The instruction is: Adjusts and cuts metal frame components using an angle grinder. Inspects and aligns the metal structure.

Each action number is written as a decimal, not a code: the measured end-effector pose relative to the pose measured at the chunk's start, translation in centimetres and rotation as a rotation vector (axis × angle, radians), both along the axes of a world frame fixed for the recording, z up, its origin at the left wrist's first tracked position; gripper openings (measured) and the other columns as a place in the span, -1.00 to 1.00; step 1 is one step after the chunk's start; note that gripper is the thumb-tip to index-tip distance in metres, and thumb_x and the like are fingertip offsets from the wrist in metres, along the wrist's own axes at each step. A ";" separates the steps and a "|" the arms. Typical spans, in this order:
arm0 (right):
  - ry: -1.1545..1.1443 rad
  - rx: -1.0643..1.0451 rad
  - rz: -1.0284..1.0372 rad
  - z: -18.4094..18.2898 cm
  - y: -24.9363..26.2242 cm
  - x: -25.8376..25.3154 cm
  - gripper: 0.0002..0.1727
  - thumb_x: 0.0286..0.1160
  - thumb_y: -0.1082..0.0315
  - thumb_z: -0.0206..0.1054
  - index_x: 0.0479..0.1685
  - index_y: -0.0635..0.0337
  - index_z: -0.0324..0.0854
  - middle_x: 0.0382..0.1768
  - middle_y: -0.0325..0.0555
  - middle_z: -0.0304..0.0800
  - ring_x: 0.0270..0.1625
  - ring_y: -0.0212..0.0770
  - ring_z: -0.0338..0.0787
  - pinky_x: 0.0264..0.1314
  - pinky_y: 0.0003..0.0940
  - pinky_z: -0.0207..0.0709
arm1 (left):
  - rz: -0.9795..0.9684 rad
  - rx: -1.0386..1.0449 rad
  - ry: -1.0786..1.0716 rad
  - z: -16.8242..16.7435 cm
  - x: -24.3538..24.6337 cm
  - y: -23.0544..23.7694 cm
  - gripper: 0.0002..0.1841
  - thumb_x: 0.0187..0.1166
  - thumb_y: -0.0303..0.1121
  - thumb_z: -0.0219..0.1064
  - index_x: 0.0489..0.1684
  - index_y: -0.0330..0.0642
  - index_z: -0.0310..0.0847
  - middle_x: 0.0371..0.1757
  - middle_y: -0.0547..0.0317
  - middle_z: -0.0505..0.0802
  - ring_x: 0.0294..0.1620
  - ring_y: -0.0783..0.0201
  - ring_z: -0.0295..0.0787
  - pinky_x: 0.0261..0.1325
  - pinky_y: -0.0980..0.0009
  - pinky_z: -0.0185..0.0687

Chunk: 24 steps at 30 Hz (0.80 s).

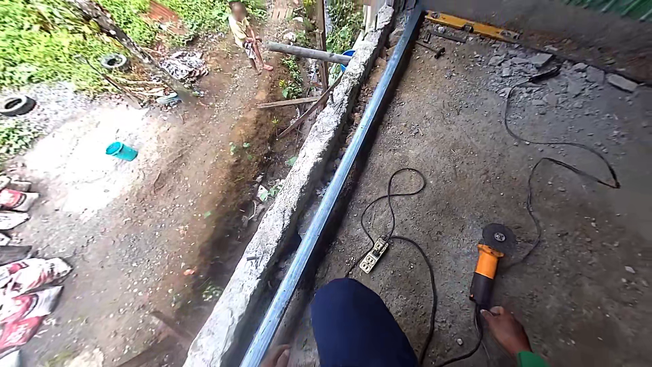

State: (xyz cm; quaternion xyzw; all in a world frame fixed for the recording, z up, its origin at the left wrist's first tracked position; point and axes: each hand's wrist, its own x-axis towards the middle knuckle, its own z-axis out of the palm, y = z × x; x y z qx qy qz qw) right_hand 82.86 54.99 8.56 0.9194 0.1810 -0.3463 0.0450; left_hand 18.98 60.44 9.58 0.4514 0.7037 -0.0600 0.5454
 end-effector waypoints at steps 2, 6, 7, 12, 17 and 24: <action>0.052 -0.003 0.151 3.0 0.1 -2.9 -0.58 0.67 0.09 0.33 0.16 0.30 0.71 0.08 0.31 0.82 0.25 0.29 0.78 0.35 0.33 0.54 | -0.024 0.047 -0.010 1.2 -1.1 -0.2 -0.59 0.84 -0.14 0.10 0.28 -0.23 0.74 0.15 -0.15 0.90 0.23 -0.06 0.85 0.44 -0.16 0.61; 0.290 0.321 0.329 11.9 3.2 -13.8 -0.62 0.68 0.10 0.33 0.17 0.23 0.73 0.05 0.09 0.85 0.12 0.03 0.84 0.30 0.10 0.65 | -0.096 0.086 -0.054 3.5 -3.7 0.2 -0.56 0.83 -0.08 0.08 0.16 -0.22 0.79 0.05 -0.14 0.92 0.11 -0.08 0.89 0.32 -0.21 0.66; 0.334 0.466 0.367 14.6 3.4 -17.3 -0.56 0.66 0.06 0.33 0.27 0.20 0.70 0.13 0.03 0.85 0.17 -0.07 0.85 0.33 -0.01 0.70 | -0.132 0.095 -0.062 3.9 -4.6 0.3 -0.55 0.82 -0.06 0.09 0.16 -0.20 0.80 0.03 -0.13 0.92 0.09 -0.08 0.88 0.30 -0.23 0.66; 0.102 0.669 0.792 23.1 0.6 -31.2 -0.01 0.31 -0.44 0.39 0.72 -0.04 0.43 0.75 0.12 0.31 0.76 0.13 0.34 0.67 0.24 0.34 | -0.261 0.211 -0.114 6.8 -7.5 1.1 -0.57 0.79 -0.05 0.13 0.14 -0.16 0.83 0.08 -0.10 0.93 0.19 -0.06 0.87 0.38 -0.25 0.61; -0.246 0.452 0.856 25.1 -2.4 -34.4 0.30 -0.10 -0.62 0.40 0.87 -0.22 0.17 0.84 0.20 0.07 0.75 0.30 0.31 0.55 0.36 0.36 | -0.346 0.178 -0.153 9.6 -7.4 0.2 -0.59 0.83 -0.11 0.14 0.28 -0.19 0.77 0.24 -0.11 0.89 0.34 -0.03 0.82 0.54 -0.14 0.55; -0.143 0.153 0.814 31.5 -4.9 -34.7 0.27 -0.04 -0.61 0.37 0.90 -0.35 0.09 0.87 0.09 0.01 0.71 0.23 0.35 0.48 0.25 0.45 | -0.441 -0.017 -0.192 13.7 -5.4 -3.7 -0.57 0.84 -0.09 0.11 0.35 -0.17 0.72 0.29 -0.10 0.86 0.38 -0.02 0.79 0.56 -0.11 0.54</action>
